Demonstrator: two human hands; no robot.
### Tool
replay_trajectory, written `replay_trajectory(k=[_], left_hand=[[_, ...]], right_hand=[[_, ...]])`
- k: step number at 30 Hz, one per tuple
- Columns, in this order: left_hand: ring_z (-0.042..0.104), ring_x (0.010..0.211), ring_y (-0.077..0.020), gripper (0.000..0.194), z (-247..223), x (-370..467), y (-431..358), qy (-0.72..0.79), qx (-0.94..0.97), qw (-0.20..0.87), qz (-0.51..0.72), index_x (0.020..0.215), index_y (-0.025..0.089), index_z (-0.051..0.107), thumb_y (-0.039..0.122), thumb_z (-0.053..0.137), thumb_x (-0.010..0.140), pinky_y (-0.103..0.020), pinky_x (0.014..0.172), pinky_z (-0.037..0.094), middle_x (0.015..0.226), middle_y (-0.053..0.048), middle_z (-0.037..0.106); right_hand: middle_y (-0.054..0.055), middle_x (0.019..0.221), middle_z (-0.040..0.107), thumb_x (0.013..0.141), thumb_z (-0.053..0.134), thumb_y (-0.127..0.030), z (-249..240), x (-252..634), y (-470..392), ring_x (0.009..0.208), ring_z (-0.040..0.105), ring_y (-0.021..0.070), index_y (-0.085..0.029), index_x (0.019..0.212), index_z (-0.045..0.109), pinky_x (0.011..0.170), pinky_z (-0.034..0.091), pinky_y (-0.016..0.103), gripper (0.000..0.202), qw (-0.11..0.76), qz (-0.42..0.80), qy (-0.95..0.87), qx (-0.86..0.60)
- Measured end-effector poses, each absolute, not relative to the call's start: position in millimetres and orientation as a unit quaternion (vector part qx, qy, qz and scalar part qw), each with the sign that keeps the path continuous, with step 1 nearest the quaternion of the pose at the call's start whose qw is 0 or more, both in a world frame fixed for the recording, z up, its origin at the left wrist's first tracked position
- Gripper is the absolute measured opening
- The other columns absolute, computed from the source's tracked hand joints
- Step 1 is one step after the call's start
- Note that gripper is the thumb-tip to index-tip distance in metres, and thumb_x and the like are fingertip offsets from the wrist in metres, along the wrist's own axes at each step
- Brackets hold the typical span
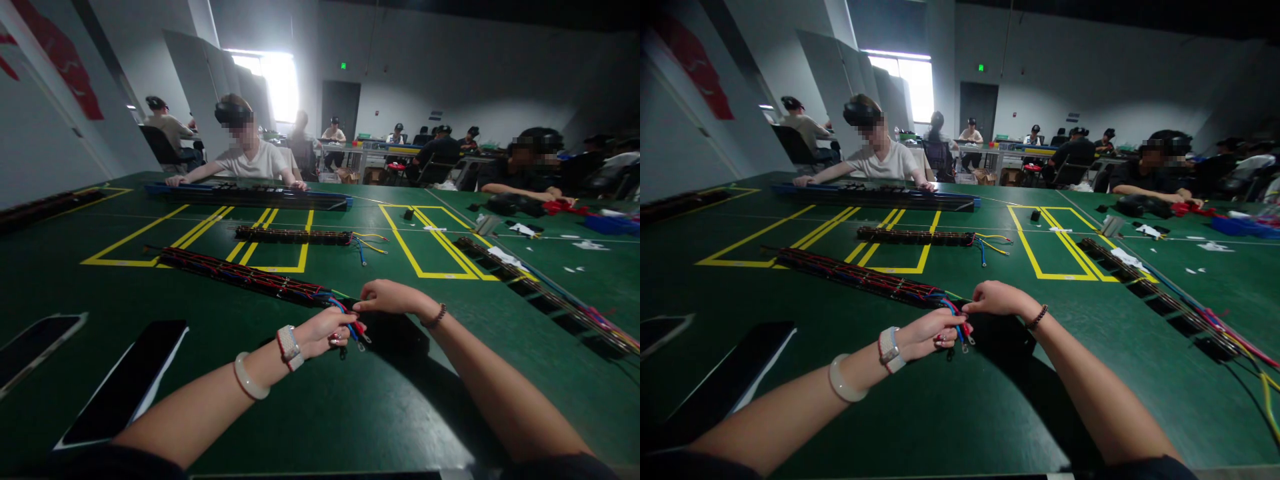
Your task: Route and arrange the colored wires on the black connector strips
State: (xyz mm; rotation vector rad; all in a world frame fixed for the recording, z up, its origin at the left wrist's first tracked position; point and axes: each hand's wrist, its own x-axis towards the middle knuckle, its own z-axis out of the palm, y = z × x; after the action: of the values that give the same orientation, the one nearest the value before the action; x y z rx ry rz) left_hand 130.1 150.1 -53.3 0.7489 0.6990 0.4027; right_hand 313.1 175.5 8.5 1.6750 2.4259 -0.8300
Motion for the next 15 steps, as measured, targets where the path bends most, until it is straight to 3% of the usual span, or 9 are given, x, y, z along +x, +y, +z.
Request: replay_trajectory(k=[5, 9, 15], left_hand=[[0.026, 0.042, -0.0017, 0.008, -57.4, 130.9, 153.9, 0.283, 0.319, 0.886, 0.184, 0.082, 0.007, 0.056, 0.012, 0.051, 0.084, -0.016, 0.042, 0.018, 0.056, 0.003, 0.043], [0.031, 0.042, -0.0005, 0.015, -55.1, 131.5, 154.3, 0.293, 0.339, 0.873, 0.192, 0.074, 0.007, 0.053, 0.014, 0.050, 0.087, -0.015, 0.040, 0.020, 0.064, -0.002, 0.050], [0.032, 0.041, -0.0004, 0.013, -56.5, 129.1, 155.8, 0.286, 0.373, 0.864, 0.181, 0.075, 0.009, 0.051, 0.015, 0.050, 0.087, -0.014, 0.040, 0.021, 0.065, -0.001, 0.051]], right_hand=[[0.003, 0.077, 0.068, 0.084, 0.058, -0.039, 1.9, 326.4, 185.5, 0.071, 0.059, 0.0154, -0.022, 0.083, 0.071, 0.069, 0.034, 0.027, 0.022, 0.002, -0.086, 0.783, 0.616], [0.005, 0.077, 0.068, 0.083, 0.060, -0.043, -13.1, 327.8, 192.6, 0.080, 0.059, 0.0199, -0.021, 0.078, 0.071, 0.084, 0.029, 0.034, 0.025, -0.023, 0.048, 0.774, 0.631], [0.008, 0.074, 0.067, 0.086, 0.059, -0.040, -38.2, 329.4, 204.1, 0.080, 0.057, 0.0210, -0.017, 0.078, 0.070, 0.086, 0.029, 0.036, 0.027, -0.051, 0.120, 0.773, 0.621]])
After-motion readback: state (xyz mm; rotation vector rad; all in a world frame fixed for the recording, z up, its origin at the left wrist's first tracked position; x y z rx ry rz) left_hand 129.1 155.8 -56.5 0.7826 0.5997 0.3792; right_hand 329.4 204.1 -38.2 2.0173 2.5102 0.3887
